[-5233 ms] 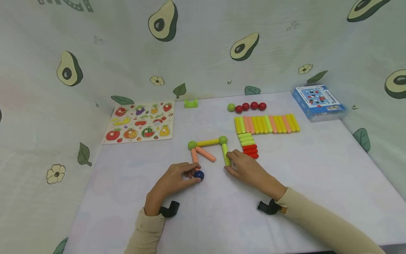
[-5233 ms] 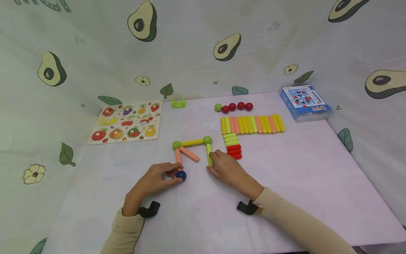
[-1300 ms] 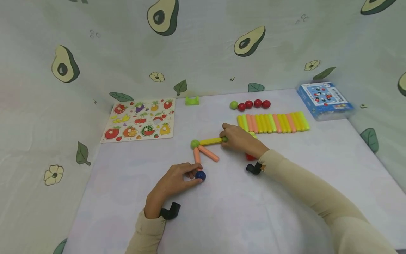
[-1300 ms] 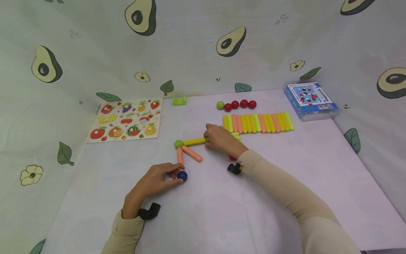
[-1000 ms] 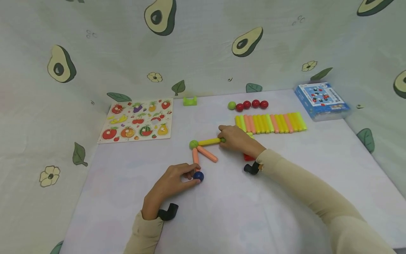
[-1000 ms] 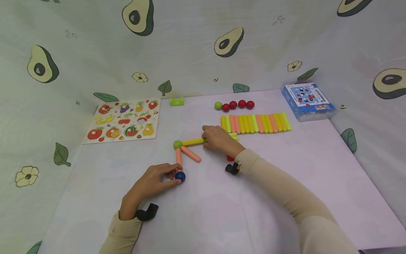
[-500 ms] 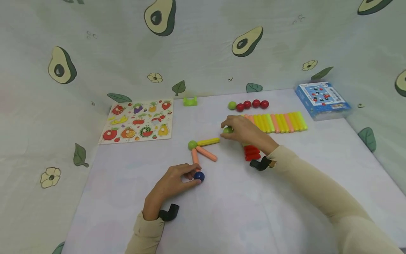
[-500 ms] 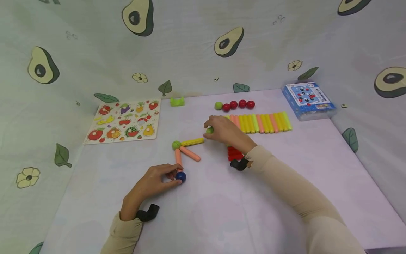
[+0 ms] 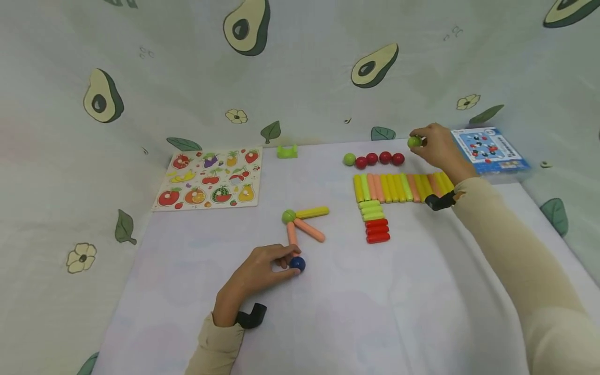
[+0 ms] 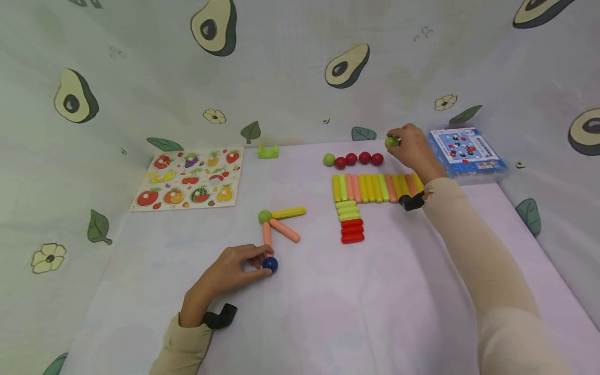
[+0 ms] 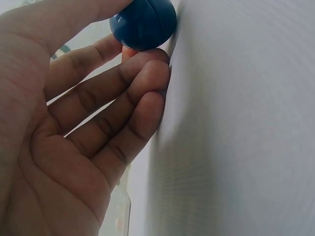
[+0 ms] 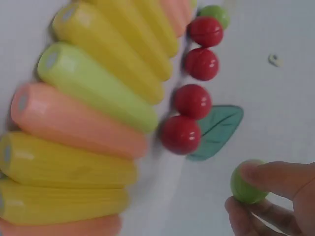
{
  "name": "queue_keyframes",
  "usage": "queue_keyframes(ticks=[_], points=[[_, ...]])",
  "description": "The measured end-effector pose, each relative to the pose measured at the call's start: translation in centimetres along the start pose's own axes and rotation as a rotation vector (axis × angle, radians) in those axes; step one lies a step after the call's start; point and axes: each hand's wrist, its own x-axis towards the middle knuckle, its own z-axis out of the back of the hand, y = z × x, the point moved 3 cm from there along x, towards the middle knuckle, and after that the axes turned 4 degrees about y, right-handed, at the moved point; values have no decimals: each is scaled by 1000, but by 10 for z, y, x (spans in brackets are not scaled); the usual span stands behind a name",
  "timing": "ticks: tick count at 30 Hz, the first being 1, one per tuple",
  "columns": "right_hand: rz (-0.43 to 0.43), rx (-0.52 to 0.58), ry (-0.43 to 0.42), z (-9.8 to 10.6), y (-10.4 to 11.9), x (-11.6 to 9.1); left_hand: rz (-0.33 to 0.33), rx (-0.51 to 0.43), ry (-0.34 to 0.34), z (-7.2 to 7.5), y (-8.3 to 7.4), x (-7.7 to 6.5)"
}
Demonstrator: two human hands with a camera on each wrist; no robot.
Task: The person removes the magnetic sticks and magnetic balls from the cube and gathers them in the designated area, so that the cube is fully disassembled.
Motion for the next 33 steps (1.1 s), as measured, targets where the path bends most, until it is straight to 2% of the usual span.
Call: queue_keyframes(ticks=[4, 11, 14, 17, 21, 25, 30, 33], points=[[-80, -6, 78, -11, -23, 14, -1, -11, -1, -1, 0, 0], [-149, 24, 169, -31, -42, 24, -9, -34, -1, -4, 2, -1], [-147, 11, 196, -32, -45, 27, -10, -17, -6, -4, 3, 0], [-121, -11, 172, -24, -41, 27, -8, 0, -12, -3, 3, 0], [-50, -20, 95, -8, -22, 14, -4, 18, -17, -2, 3, -1], [44, -13, 31, -7, 9, -8, 0, 29, -28, 0, 3, -3], [164, -15, -9, -28, 51, -47, -15, 29, -27, -1, 5, -1], [316, -5, 6, -53, 83, -68, -12, 27, -23, -1, 5, 0]])
